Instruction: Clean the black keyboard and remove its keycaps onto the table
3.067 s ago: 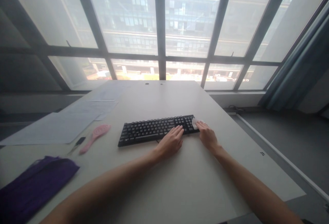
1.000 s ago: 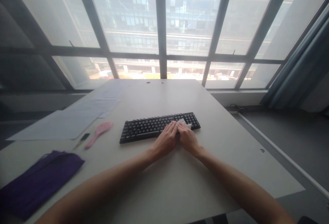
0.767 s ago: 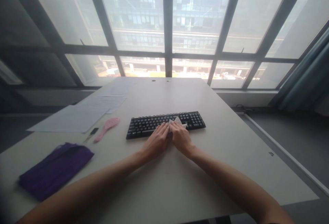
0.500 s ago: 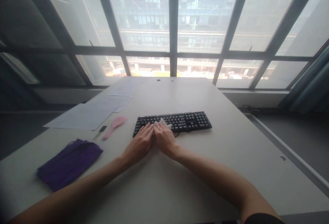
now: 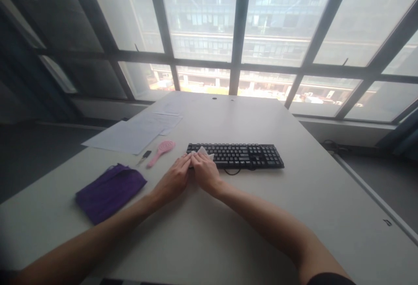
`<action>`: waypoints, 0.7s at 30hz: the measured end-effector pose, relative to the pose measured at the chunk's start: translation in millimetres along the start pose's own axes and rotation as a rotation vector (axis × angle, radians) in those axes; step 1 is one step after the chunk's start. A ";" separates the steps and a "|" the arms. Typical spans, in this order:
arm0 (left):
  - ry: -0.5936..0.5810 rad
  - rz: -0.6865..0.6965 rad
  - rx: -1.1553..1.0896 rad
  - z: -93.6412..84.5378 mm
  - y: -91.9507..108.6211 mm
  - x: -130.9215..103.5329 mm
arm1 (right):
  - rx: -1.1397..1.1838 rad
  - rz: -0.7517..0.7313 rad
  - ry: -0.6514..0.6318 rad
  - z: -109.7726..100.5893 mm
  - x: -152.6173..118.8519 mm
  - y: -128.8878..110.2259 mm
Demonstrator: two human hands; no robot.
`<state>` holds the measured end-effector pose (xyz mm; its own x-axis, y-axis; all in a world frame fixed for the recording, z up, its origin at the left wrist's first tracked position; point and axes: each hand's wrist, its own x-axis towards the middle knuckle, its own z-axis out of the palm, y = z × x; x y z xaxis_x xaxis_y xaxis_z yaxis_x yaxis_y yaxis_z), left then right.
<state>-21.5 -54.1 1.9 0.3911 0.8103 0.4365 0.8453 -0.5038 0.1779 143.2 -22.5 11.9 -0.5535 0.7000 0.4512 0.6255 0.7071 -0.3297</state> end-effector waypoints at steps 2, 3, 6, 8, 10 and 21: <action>-0.031 0.055 -0.013 3.7 3.4 1.5 | -0.021 -0.008 -0.011 -9.8 -10.9 12.4; -0.050 0.087 -0.012 5.0 5.0 2.2 | -0.039 0.012 -0.004 -15.5 -17.6 19.6; -0.090 0.161 -0.003 7.4 8.6 4.0 | -0.102 0.044 -0.008 -35.3 -41.7 43.6; -0.094 0.179 -0.006 8.3 9.9 4.8 | -0.132 0.089 0.004 -49.0 -59.5 59.7; -0.090 0.180 -0.014 8.9 11.0 5.3 | -0.166 0.135 0.017 -61.5 -76.1 73.7; -0.081 0.216 -0.037 5.9 28.7 22.3 | -0.313 0.410 0.067 -106.3 -126.9 126.7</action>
<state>13.6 -48.8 11.5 0.5903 0.7032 0.3962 0.7258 -0.6772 0.1206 351.2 -32.3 1.0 -0.1980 0.8981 0.3927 0.9239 0.3048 -0.2312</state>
